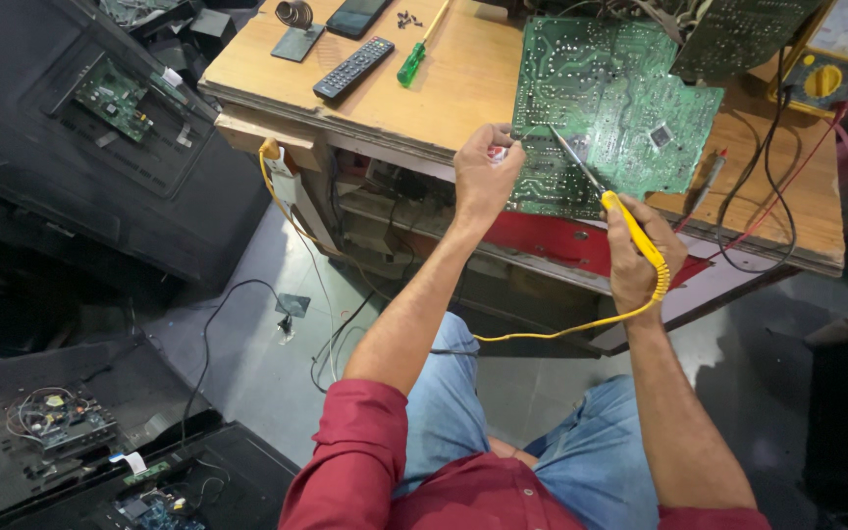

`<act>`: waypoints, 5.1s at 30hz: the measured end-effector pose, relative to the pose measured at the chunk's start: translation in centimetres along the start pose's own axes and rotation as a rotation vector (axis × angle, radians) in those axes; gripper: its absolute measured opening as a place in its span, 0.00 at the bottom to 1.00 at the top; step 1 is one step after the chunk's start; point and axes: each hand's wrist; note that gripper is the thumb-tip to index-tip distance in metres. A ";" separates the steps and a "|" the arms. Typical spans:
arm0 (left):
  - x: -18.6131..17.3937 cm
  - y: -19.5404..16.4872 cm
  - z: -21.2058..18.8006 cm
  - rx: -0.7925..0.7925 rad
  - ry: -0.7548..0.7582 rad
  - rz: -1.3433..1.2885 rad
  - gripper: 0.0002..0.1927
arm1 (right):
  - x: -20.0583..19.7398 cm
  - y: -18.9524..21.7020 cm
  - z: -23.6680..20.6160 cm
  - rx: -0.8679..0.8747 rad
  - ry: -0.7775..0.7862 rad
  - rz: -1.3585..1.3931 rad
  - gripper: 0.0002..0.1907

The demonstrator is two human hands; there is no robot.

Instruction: The person sits at a repair bench and solders components on a green circuit board removed from a television, holding a soldering iron in one hand and solder wire in the other. They repeatedly touch the iron to joints on the board, feed solder, and reposition the board while working on different spots.

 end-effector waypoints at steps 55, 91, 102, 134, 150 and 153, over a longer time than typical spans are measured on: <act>0.2 0.3 0.0 0.003 -0.036 0.014 0.06 | 0.9 0.5 0.3 0.037 0.009 0.040 0.10; 0.0 0.1 -0.3 -0.005 -0.039 0.011 0.06 | 0.7 1.1 0.1 -0.170 0.074 -0.214 0.10; -0.3 -0.4 -0.4 -0.051 -0.019 0.015 0.06 | 1.0 1.3 -0.4 -0.244 0.076 -0.203 0.11; -4.8 3.0 -4.8 -0.103 -0.049 -0.153 0.05 | -3.9 1.8 -4.0 -0.094 -0.087 -0.152 0.09; -5.3 3.4 -8.0 -0.224 0.023 -0.285 0.07 | -5.0 0.7 -8.5 0.089 -0.109 0.102 0.12; -4.8 2.2 -7.2 -0.210 0.040 -0.278 0.08 | -4.6 1.0 -8.0 0.081 -0.102 0.092 0.12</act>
Point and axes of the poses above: each hand's wrist, its own z-axis towards the middle knuckle, its own x-axis out of the palm, y = z × x, and after that the axes turned 9 degrees about z, right-handed
